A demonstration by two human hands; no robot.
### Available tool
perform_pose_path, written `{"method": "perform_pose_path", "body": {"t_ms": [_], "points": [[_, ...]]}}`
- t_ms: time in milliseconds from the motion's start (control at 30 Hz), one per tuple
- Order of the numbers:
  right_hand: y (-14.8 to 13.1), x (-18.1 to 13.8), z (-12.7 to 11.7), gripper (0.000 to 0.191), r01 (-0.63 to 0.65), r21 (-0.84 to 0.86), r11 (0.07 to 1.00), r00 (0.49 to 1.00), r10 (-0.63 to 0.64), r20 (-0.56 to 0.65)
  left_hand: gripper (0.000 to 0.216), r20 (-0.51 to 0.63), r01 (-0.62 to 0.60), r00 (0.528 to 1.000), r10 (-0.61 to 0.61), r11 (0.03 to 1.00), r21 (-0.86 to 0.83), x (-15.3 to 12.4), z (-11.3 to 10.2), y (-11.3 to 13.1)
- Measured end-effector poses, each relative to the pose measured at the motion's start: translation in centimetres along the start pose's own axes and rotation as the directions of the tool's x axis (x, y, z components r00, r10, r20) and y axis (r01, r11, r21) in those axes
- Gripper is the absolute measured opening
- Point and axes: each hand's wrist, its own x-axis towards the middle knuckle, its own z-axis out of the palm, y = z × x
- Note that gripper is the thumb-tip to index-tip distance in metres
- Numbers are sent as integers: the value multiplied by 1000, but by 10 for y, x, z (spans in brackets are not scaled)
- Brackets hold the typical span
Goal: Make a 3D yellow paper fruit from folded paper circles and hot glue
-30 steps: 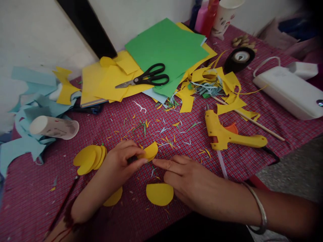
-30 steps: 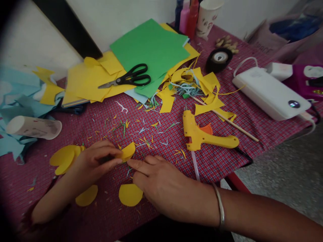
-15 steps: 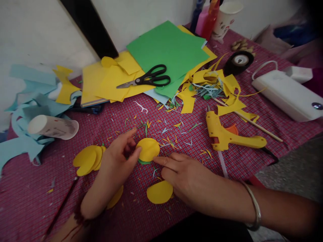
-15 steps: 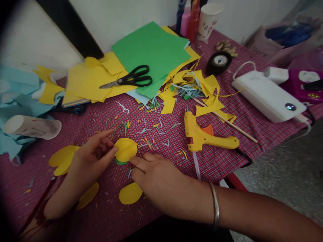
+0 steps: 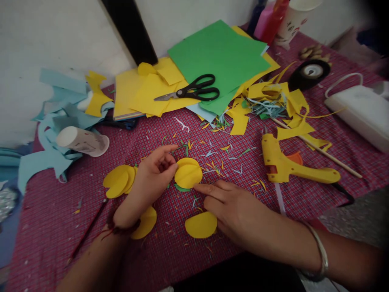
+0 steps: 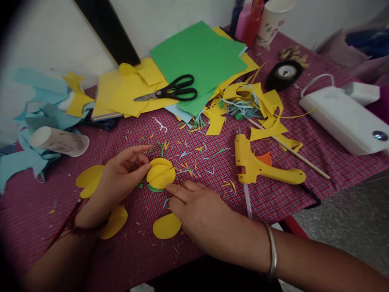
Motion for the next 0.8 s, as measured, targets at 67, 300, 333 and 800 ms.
{"method": "perform_pose_path", "body": {"t_ms": [67, 300, 333, 800], "points": [[0, 1, -1, 11, 4, -1, 1000, 1000, -4, 7, 35, 17, -14, 1000, 13, 1000, 13, 1, 0, -2], [-3, 2, -6, 11, -33, 8, 999, 999, 33, 0, 11, 65, -124, 991, 113, 973, 194, -2, -6, -1], [-3, 2, -7, 11, -32, 5, 999, 999, 32, 0, 14, 77, -160, 986, 146, 958, 236, -3, -8, 1], [-2, 2, -7, 10, -17, 9, 1000, 1000, 16, 23, 19, 161, -289, 955, 248, 899, 329, -22, -3, 11]]}}
